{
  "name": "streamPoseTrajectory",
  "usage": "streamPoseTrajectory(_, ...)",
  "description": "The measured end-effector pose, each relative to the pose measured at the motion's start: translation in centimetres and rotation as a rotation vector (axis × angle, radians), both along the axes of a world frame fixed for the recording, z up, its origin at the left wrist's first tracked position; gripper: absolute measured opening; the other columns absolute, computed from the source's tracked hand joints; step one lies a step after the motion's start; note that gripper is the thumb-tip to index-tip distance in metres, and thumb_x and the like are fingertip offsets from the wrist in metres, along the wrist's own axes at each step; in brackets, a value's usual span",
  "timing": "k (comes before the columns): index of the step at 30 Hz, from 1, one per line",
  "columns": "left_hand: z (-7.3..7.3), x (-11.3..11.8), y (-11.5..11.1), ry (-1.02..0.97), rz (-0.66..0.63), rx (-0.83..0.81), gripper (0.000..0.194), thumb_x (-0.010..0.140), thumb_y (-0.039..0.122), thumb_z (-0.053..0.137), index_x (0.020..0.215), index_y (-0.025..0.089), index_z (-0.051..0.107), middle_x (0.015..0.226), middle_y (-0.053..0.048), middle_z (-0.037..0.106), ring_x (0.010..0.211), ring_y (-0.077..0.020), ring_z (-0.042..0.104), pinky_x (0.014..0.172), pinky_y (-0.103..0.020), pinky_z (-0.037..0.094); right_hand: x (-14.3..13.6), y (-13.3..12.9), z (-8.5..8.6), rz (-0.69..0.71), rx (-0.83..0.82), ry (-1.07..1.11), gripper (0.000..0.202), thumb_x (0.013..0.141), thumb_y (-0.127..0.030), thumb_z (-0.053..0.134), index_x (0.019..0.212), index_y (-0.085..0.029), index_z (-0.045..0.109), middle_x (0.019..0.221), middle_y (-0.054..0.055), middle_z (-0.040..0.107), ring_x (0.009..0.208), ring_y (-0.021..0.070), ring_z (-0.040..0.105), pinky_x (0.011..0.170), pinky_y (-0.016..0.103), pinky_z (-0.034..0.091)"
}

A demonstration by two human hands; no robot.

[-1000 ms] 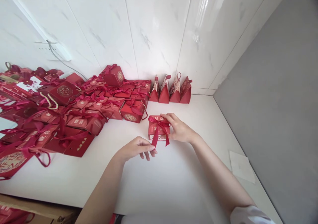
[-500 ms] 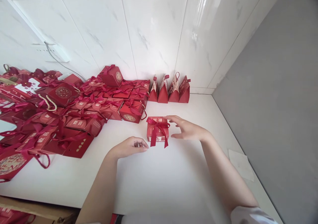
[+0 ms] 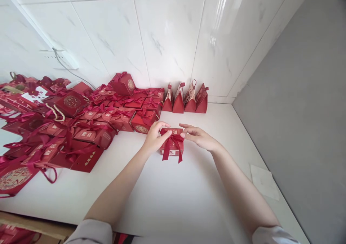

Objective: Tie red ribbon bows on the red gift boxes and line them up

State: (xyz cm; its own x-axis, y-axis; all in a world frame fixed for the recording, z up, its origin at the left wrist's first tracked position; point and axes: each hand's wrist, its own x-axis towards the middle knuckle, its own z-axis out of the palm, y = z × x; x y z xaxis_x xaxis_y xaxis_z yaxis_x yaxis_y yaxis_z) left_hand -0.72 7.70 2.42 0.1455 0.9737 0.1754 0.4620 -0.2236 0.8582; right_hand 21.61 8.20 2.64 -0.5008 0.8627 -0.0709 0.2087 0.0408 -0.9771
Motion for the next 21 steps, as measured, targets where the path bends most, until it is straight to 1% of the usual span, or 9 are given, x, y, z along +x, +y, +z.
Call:
streamPoseTrajectory(2, -0.8, 0.2, 0.4, -0.09, -0.055, -0.124, 0.024, 0.083, 0.041, 0.063, 0.1, 0.023, 0.061, 0.109, -0.005, 0.062, 0.103, -0.0231, 0.061, 0.082, -0.033, 0.051, 0.1, 0.0, 0.2, 0.042, -0.012, 0.033, 0.032, 0.083, -0.053, 0.066, 0.096, -0.025, 0.074, 0.155, 0.006, 0.034, 0.144, 0.0268, 0.029, 0.116, 0.044, 0.025)
streamPoseTrajectory(5, -1.6, 0.3, 0.4, -0.216, -0.119, -0.249, 0.034, 0.081, 0.042, 0.066, 0.108, 0.023, 0.057, 0.112, -0.005, 0.063, 0.098, -0.0215, 0.064, 0.082, -0.033, 0.053, 0.2, 0.1, 0.4, 0.089, -0.032, 0.076, 0.034, 0.083, -0.055, 0.065, 0.101, -0.027, 0.075, 0.155, 0.004, 0.035, 0.147, 0.0271, 0.022, 0.116, 0.045, 0.025)
streamPoseTrajectory(8, -1.9, 0.3, 0.2, -0.27, -0.212, -0.341, 0.048, 0.076, 0.039, 0.073, 0.117, 0.024, 0.053, 0.112, -0.005, 0.064, 0.098, -0.0219, 0.065, 0.083, -0.035, 0.054, 0.1, 0.3, 0.1, 0.067, -0.047, 0.114, 0.032, 0.084, -0.054, 0.064, 0.095, -0.026, 0.076, 0.154, 0.003, 0.037, 0.145, 0.0267, 0.026, 0.116, 0.045, 0.024)
streamPoseTrajectory(10, -1.9, 0.3, 0.2, -0.3, -0.295, -0.391, 0.052, 0.073, 0.038, 0.075, 0.117, 0.023, 0.052, 0.107, -0.005, 0.065, 0.095, -0.0221, 0.065, 0.082, -0.036, 0.054, 0.0, 0.6, -0.4, 0.049, -0.059, 0.131, 0.032, 0.084, -0.053, 0.064, 0.089, -0.024, 0.076, 0.151, 0.005, 0.041, 0.143, 0.0264, 0.031, 0.116, 0.045, 0.024)
streamPoseTrajectory(12, -1.8, 0.3, 0.2, -0.311, -0.337, -0.408, 0.049, 0.072, 0.037, 0.076, 0.113, 0.022, 0.053, 0.101, -0.003, 0.065, 0.091, -0.0214, 0.066, 0.08, -0.035, 0.054, -0.1, 0.9, -1.0, 0.037, -0.074, 0.152, 0.032, 0.083, -0.054, 0.066, 0.085, -0.023, 0.075, 0.148, 0.006, 0.045, 0.141, 0.0266, 0.035, 0.114, 0.045, 0.026)
streamPoseTrajectory(15, -1.7, 0.4, 0.3, -0.28, -0.353, -0.392, 0.044, 0.072, 0.036, 0.076, 0.107, 0.021, 0.054, 0.095, -0.001, 0.065, 0.085, -0.0197, 0.065, 0.077, -0.034, 0.054, -0.3, 1.3, -1.9, 0.02, -0.089, 0.185, 0.033, 0.08, -0.054, 0.069, 0.08, -0.022, 0.075, 0.146, 0.006, 0.048, 0.138, 0.027, 0.039, 0.112, 0.044, 0.03)
streamPoseTrajectory(19, -1.6, 0.7, 0.1, -0.206, -0.357, -0.338, 0.04, 0.074, 0.034, 0.074, 0.106, 0.021, 0.054, 0.093, 0.0, 0.064, 0.081, -0.0179, 0.064, 0.075, -0.032, 0.052, -0.7, 1.6, -2.8, -0.017, -0.108, 0.223, 0.033, 0.079, -0.055, 0.068, 0.087, -0.024, 0.077, 0.142, 0.005, 0.051, 0.134, 0.026, 0.044, 0.111, 0.041, 0.032)
streamPoseTrajectory(21, -1.5, 0.8, -0.1, -0.172, -0.342, -0.309, 0.039, 0.074, 0.033, 0.074, 0.106, 0.021, 0.054, 0.094, -0.001, 0.063, 0.081, -0.0179, 0.063, 0.075, -0.032, 0.052, -1.0, 1.5, -2.9, -0.045, -0.124, 0.258, 0.035, 0.081, -0.056, 0.066, 0.083, -0.023, 0.078, 0.14, 0.005, 0.054, 0.13, 0.0262, 0.048, 0.11, 0.04, 0.034)
